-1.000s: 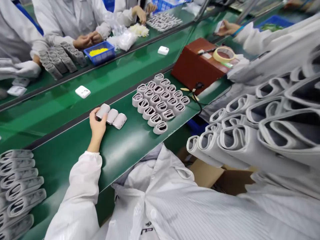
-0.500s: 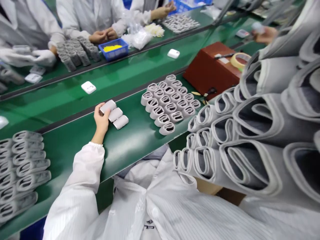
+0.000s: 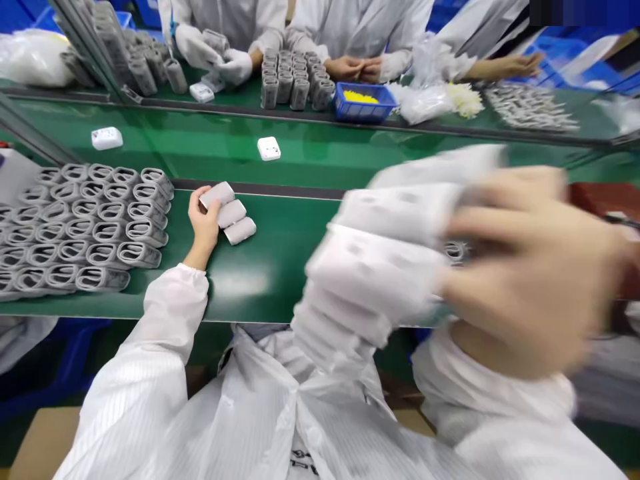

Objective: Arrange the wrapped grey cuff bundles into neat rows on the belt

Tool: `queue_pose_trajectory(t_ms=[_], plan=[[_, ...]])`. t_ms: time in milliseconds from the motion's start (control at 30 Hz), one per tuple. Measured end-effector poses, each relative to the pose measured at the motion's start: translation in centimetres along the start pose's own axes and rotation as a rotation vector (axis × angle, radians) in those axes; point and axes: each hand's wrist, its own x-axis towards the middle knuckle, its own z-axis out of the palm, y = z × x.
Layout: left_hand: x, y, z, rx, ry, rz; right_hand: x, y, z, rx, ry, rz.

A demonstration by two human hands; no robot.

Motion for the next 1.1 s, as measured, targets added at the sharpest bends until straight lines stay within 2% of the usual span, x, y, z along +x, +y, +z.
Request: queue_pose_trajectory(t_ms=[67, 133, 167, 200, 267, 333, 467, 533, 600, 667, 733, 800, 900, 1000, 1100], plan=[[1.2, -0.8, -0.6, -0.002, 0.050, -0.012, 3.9, -0.8, 5.8, -0.027, -0.210, 0.055], [2.2, -1.4, -0.8, -0.025, 0.092, -0.037, 7.6, -0.2, 12.5, -0.051, -0.447, 0.209], [2.6, -1.6, -0.9, -0.037, 0.108, -0.053, 9.0, 0.5, 15.5, -0.039, -0.518, 0.255], [2.9, -1.7, -0.9, -0.047, 0.118, -0.066, 10.1, 1.4, 17.9, 0.000, -0.547, 0.264], [3.2, -1.8, -1.2, -0.070, 0.138, -0.079, 10.9, 3.5, 20.9, 0.092, -0.479, 0.265], [3.3, -1.4, -1.8, -0.106, 0.163, -0.073, 10.3, 5.9, 21.1, 0.220, -0.361, 0.244], [2.9, 1.4, -3.2, -0.148, 0.225, -0.001, 6.7, 10.5, 16.8, 0.429, -0.037, 0.267], [1.8, 3.9, -3.3, -0.162, 0.244, 0.094, 4.3, 11.5, 14.3, 0.579, 0.020, 0.323], [-0.1, 6.8, -2.3, -0.154, 0.205, 0.201, 1.8, 11.0, 12.5, 0.748, 0.002, 0.317], [-2.7, 9.7, 0.1, -0.116, 0.068, 0.256, -0.4, 9.2, 11.8, 0.940, -0.140, 0.253], [-5.3, 12.3, 3.3, -0.075, -0.144, 0.279, -1.8, 7.0, 12.3, 1.048, -0.297, 0.198], [-7.2, 14.3, 6.3, -0.063, -0.354, 0.265, -2.6, 5.4, 13.5, 1.054, -0.302, 0.236], [-7.7, 16.0, 8.6, -0.070, -0.612, 0.216, -3.4, 5.4, 15.3, 1.027, -0.182, 0.376], [-5.9, 16.0, 8.1, -0.012, -0.718, 0.243, -4.8, 7.8, 15.4, 0.887, 0.005, 0.397], [-3.7, 15.0, 7.0, 0.137, -0.777, 0.383, -6.8, 10.3, 14.0, 0.514, 0.220, 0.358]])
